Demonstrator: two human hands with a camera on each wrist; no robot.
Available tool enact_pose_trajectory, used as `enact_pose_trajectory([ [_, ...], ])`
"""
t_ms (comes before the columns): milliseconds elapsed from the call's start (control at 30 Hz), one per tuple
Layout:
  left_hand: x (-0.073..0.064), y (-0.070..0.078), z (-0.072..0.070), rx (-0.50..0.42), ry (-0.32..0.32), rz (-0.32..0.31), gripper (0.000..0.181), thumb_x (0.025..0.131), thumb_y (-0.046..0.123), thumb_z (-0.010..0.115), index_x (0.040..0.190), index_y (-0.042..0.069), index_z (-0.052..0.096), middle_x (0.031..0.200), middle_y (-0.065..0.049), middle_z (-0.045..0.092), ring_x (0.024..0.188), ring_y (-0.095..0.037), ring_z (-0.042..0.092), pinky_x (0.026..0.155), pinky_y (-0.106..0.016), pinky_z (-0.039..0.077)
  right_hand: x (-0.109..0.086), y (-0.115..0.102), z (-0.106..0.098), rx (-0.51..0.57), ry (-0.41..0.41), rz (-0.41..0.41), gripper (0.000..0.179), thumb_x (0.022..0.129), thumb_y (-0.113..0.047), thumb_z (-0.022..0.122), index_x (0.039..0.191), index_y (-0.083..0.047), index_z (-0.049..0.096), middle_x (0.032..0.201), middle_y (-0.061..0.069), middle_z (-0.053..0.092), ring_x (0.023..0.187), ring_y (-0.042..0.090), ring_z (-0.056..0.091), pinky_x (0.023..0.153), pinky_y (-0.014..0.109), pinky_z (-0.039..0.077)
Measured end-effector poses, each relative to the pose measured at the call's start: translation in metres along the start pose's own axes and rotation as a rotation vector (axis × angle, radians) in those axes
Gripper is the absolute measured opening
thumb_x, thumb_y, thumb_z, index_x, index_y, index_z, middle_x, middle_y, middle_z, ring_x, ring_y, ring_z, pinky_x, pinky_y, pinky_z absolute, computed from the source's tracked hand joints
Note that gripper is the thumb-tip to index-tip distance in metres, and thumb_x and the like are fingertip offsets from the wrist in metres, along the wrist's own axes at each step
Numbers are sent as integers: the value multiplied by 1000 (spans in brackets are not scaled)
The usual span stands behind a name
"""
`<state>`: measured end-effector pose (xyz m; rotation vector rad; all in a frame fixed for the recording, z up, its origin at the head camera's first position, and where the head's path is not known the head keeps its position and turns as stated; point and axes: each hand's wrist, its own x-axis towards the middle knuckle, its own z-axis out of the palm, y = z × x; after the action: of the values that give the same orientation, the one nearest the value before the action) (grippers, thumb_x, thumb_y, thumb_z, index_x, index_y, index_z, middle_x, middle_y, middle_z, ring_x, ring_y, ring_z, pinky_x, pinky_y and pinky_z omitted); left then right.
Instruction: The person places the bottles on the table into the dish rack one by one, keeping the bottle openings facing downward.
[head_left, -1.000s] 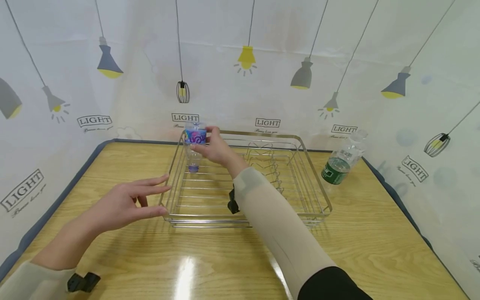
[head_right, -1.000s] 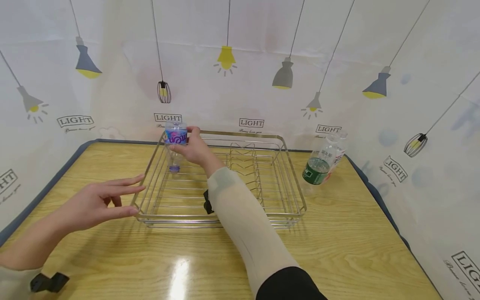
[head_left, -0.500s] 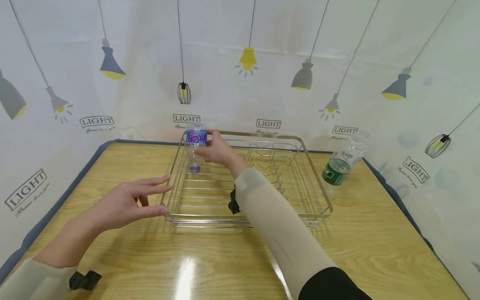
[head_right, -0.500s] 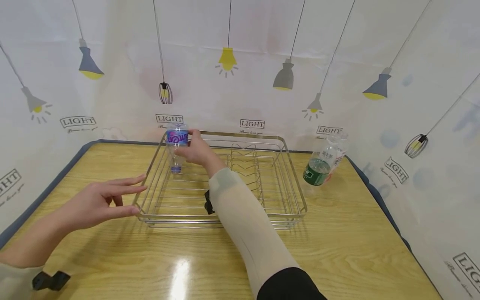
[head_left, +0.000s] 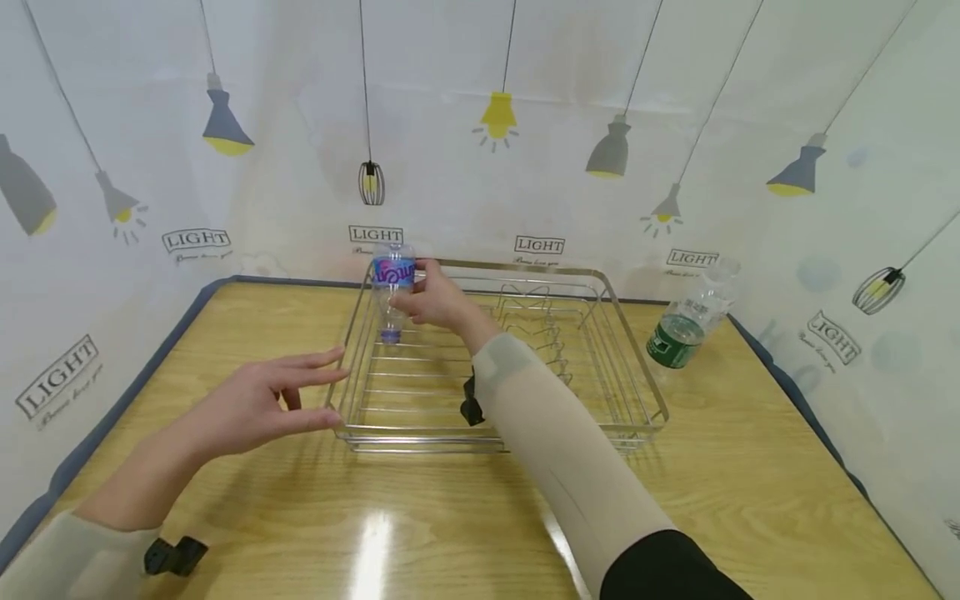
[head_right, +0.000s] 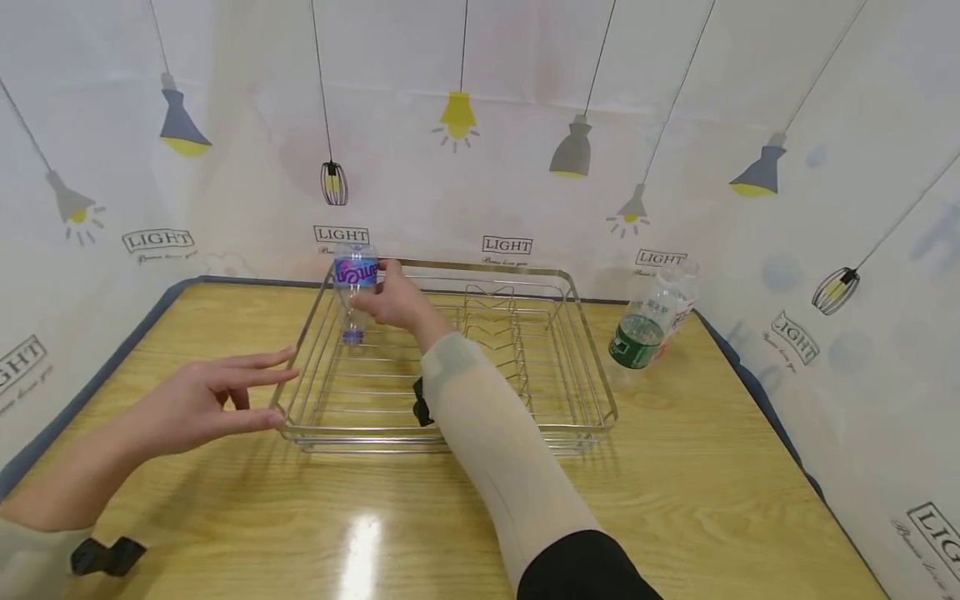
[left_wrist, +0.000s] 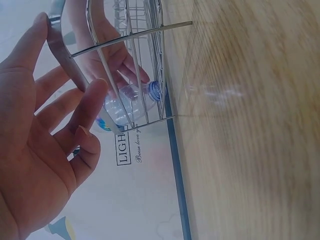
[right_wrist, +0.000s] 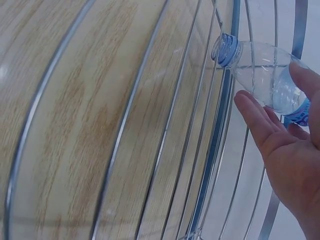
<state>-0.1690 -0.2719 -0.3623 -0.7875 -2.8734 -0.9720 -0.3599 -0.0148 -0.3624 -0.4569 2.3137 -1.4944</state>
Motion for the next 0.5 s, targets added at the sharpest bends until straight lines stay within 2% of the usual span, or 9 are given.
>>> enact_pose_trajectory([
  [267, 4, 0, -1, 9, 2, 14, 59, 96, 40, 86, 148, 17, 71, 165, -8, 57, 79, 1, 63, 61, -25, 52, -2, -3, -5, -18, 30, 5, 95, 102, -22, 81, 173, -11, 19, 160, 24, 51, 130, 38, 67, 107, 47, 61],
  [500, 1, -1, -1, 13, -1, 13, 59, 96, 42, 85, 149, 19, 70, 165, -8, 57, 78, 2, 62, 60, -24, 51, -2, -3, -5, 20, 60, 21, 102, 97, -26, 87, 173, -14, 21, 165, 22, 47, 139, 40, 62, 109, 51, 60],
])
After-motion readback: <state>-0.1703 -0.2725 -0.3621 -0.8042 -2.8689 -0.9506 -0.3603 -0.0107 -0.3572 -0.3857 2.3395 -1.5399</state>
